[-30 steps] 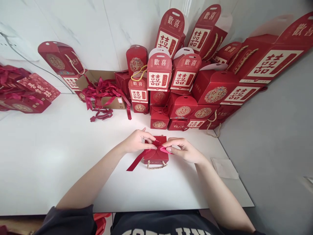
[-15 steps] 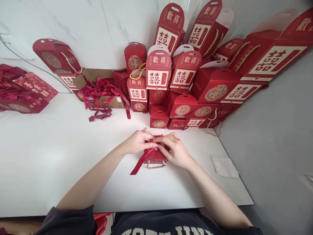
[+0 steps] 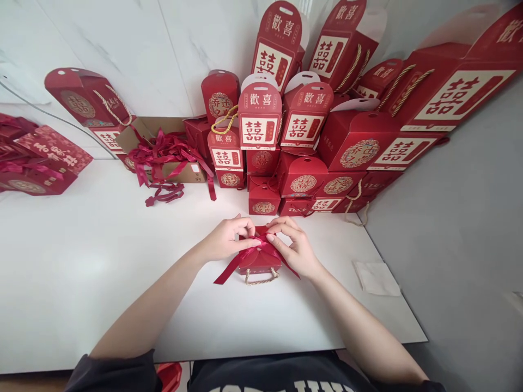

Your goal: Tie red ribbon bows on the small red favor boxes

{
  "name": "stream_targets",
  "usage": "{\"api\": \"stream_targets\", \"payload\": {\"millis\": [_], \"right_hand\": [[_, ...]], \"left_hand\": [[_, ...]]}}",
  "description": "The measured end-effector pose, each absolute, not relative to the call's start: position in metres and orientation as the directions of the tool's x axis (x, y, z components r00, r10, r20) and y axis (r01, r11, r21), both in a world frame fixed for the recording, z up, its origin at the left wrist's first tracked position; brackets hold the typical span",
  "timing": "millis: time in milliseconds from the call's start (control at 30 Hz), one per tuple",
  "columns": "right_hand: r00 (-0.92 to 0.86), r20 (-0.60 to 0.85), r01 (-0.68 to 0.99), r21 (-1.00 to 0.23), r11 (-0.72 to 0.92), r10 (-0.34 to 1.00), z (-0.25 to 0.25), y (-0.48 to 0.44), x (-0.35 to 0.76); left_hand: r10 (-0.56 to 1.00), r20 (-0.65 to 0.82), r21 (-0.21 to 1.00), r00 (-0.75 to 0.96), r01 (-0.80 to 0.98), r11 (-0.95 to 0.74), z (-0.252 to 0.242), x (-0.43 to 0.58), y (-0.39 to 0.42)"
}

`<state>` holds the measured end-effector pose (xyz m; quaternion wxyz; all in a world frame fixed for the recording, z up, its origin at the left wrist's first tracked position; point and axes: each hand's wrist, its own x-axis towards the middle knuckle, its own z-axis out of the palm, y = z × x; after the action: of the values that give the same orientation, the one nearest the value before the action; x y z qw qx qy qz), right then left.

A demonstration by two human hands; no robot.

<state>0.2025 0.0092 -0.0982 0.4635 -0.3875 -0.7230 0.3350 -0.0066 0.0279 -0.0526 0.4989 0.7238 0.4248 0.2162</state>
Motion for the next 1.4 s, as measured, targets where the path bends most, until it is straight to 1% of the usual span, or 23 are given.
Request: {"api": "stream_targets", "payload": {"millis": [100,200,300,367,467,567,700,800,867,933,1033,1100,1133,1200,1267,1333,1400], "right_hand": [[-0.341,0.42,0.241,-0.826,0.51,0.841,-0.099,0.011,0.203],[-0.346,0.465,0.221,-0.804,0.553,0.815,-0.103,0.012,0.201],[-0.379,0.532,0.182,-0.759,0.625,0.757,-0.106,0.013,0.202],[-0.438,0.562,0.185,-0.708,0.682,0.702,-0.105,0.014,0.205],[-0.524,0.558,0.222,-0.64,0.736,0.643,-0.102,0.015,0.21],[-0.555,0.555,0.239,-0.608,0.757,0.62,-0.1,0.017,0.213],[-0.568,0.537,0.25,-0.609,0.753,0.623,-0.099,0.018,0.213],[-0.551,0.517,0.235,-0.658,0.716,0.656,-0.099,0.017,0.211],[-0.523,0.495,0.234,-0.699,0.676,0.694,-0.098,0.015,0.21],[-0.494,0.477,0.244,-0.727,0.642,0.727,-0.098,0.014,0.209],[-0.47,0.466,0.259,-0.739,0.622,0.75,-0.099,0.014,0.208],[-0.465,0.469,0.261,-0.738,0.623,0.751,-0.1,0.013,0.208],[-0.467,0.474,0.258,-0.735,0.627,0.747,-0.099,0.012,0.208],[-0.478,0.471,0.247,-0.738,0.628,0.741,-0.097,0.012,0.208],[-0.474,0.438,0.242,-0.77,0.591,0.764,-0.094,0.011,0.209],[-0.435,0.378,0.253,-0.82,0.513,0.818,-0.091,0.011,0.209],[-0.387,0.31,0.26,-0.867,0.425,0.869,-0.092,0.012,0.209]], "left_hand": [[0.825,-0.121,0.929,0.552,0.356,-0.102,-0.055,-0.007,0.029],[0.802,-0.135,0.944,0.582,0.322,-0.075,-0.056,-0.008,0.029],[0.793,-0.161,0.938,0.588,0.342,-0.063,-0.056,-0.009,0.03],[0.801,-0.167,0.927,0.575,0.367,-0.07,-0.055,-0.01,0.031],[0.812,-0.157,0.922,0.562,0.378,-0.083,-0.054,-0.008,0.03],[0.817,-0.142,0.914,0.559,0.39,-0.108,-0.052,-0.006,0.027],[0.835,-0.105,0.89,0.54,0.426,-0.163,-0.049,-0.004,0.023],[0.829,-0.098,0.865,0.551,0.459,-0.204,-0.048,-0.002,0.021],[0.823,-0.051,0.827,0.565,0.486,-0.283,-0.048,-0.001,0.019],[0.823,0.054,0.741,0.565,0.53,-0.412,-0.048,0.002,0.015],[0.803,0.237,0.532,0.547,0.618,-0.578,-0.051,0.008,0.006],[0.79,0.311,0.408,0.529,0.676,-0.614,-0.056,0.011,0.001],[0.784,0.335,0.367,0.523,0.693,-0.62,-0.059,0.013,-0.001],[0.773,0.382,0.343,0.506,0.699,-0.627,-0.064,0.014,-0.002],[0.759,0.429,0.365,0.489,0.675,-0.641,-0.067,0.013,0.0],[0.748,0.459,0.386,0.48,0.65,-0.654,-0.07,0.011,0.002],[0.735,0.463,0.382,0.496,0.636,-0.67,-0.071,0.009,0.005]]}}
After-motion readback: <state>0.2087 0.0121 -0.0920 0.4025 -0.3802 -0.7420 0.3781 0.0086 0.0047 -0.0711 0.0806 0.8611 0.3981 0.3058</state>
